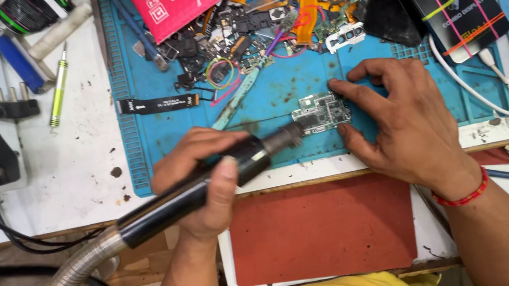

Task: The person heats a circuit board with a heat gun, holding the component in place with their hand.

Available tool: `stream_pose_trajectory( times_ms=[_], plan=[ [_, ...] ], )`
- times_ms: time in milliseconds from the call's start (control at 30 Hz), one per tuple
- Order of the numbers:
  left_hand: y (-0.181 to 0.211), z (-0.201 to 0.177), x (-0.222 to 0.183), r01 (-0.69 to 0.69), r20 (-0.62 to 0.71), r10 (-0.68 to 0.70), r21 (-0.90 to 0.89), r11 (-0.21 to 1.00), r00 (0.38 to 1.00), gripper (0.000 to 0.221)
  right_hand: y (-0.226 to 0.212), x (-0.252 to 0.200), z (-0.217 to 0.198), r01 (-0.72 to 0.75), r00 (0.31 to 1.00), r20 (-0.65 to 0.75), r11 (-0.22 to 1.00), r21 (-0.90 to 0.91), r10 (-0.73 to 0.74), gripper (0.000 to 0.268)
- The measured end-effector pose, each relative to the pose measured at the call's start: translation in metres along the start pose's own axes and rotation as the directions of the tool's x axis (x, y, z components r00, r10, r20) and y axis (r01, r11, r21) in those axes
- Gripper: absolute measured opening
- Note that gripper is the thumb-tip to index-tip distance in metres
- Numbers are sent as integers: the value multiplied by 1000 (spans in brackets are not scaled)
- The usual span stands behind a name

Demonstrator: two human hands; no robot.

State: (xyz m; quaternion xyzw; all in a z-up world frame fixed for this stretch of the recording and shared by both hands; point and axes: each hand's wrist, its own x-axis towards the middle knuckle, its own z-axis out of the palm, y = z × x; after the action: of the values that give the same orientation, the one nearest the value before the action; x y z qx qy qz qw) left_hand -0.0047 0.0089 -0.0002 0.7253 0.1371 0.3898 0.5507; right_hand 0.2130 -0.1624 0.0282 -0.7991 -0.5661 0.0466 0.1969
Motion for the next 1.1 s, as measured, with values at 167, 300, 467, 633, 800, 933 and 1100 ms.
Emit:
stream_pose_trajectory(
  times_ms=[167,300,467,633,800,933,1100],
  plan=[
    [2,1,1,-17,-23,18,36,999,1000,22,-5,0,0,10,1000,-11,999,-48,-10,54],
    [3,1,5,-51,13,51,1,999,999,22,-5,4,0,-26,1000,-9,1000,-3,26,52],
    [4,1,-2,12,-40,-12,10,1000,999,23,-2,-1,3,-8,1000,12,1000,-29,8,54],
    [5,5,2,43,-147,-45,-14,999,988,25,-4,3,-2,17,1000,14,999,-36,-17,53],
    [2,2,-4,28,-117,-29,-4,1000,993,26,-1,1,1,56,998,-11,997,-48,-57,52],
    [1,2,-3,-17,-13,16,-72,997,1000,26,5,-1,1,24,1000,-14,1000,1,-24,50],
    [3,5,-1,-12,-35,12,-5,1000,999,25,8,-2,1,33,999,-15,998,-45,-34,51]
  ],
)
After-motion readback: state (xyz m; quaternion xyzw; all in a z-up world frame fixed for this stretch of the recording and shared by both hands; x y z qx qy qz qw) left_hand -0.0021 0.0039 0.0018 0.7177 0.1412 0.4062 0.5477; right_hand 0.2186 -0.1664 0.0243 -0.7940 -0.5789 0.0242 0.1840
